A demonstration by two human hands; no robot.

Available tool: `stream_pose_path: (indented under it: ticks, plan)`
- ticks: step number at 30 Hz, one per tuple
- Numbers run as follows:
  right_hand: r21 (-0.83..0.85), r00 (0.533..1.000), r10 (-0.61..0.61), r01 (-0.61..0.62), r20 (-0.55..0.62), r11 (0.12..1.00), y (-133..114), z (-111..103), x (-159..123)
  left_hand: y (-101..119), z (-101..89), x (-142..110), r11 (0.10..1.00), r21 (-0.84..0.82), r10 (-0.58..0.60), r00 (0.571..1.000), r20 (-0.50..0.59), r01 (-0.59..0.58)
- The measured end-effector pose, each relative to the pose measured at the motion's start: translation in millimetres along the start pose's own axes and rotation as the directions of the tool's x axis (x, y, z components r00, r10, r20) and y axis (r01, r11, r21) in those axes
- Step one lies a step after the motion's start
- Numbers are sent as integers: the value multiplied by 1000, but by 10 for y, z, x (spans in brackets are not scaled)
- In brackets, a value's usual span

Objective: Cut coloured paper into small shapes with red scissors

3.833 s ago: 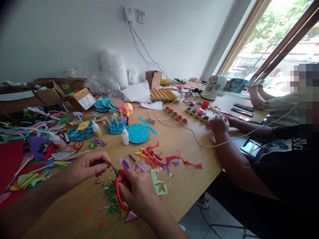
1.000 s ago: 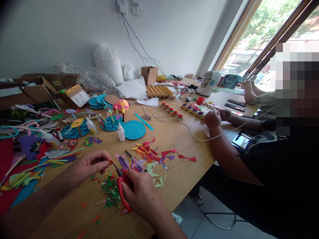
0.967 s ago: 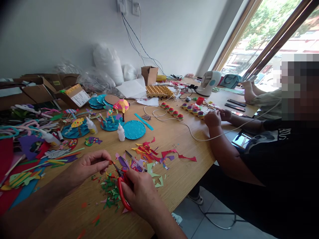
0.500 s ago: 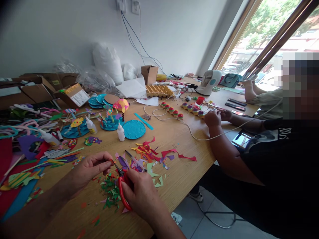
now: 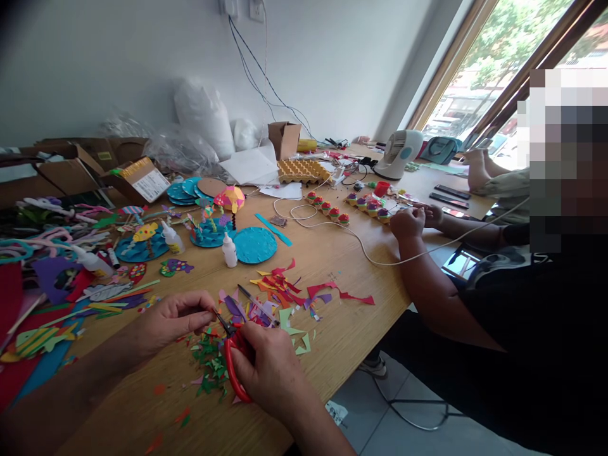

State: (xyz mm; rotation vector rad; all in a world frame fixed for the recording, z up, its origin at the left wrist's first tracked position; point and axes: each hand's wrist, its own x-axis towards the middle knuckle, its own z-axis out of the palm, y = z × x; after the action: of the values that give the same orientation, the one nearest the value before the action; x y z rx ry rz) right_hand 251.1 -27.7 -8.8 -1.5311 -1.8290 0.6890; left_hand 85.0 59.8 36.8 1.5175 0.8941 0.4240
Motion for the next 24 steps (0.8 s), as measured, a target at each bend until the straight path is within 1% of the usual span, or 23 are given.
stream_pose_path:
  ticks: [3,8,15,19,24]
  plan:
    - [-6,1000,8,-8,14,1000,-5,-8,-8,13,-3,0,1000,19,-4,1000,15,3]
    - [-12,999,26,-25,29,1000,-9,-20,-20,30,-4,-10,999,45,-14,1000,-10,15]
    - [-24,998,40,-39,48,999,-22,-28,-28,-5,-24,-19,999,43,-18,1000,-12,19]
    - [-15,998,37,-37,55,999,-13,-13,-24,3,-25,-30,997,56,-54,998,-29,55]
    - [-20,998,32,-31,58,999,-10,-7,-21,-14,-33,-33,997,63,-50,998,-37,52]
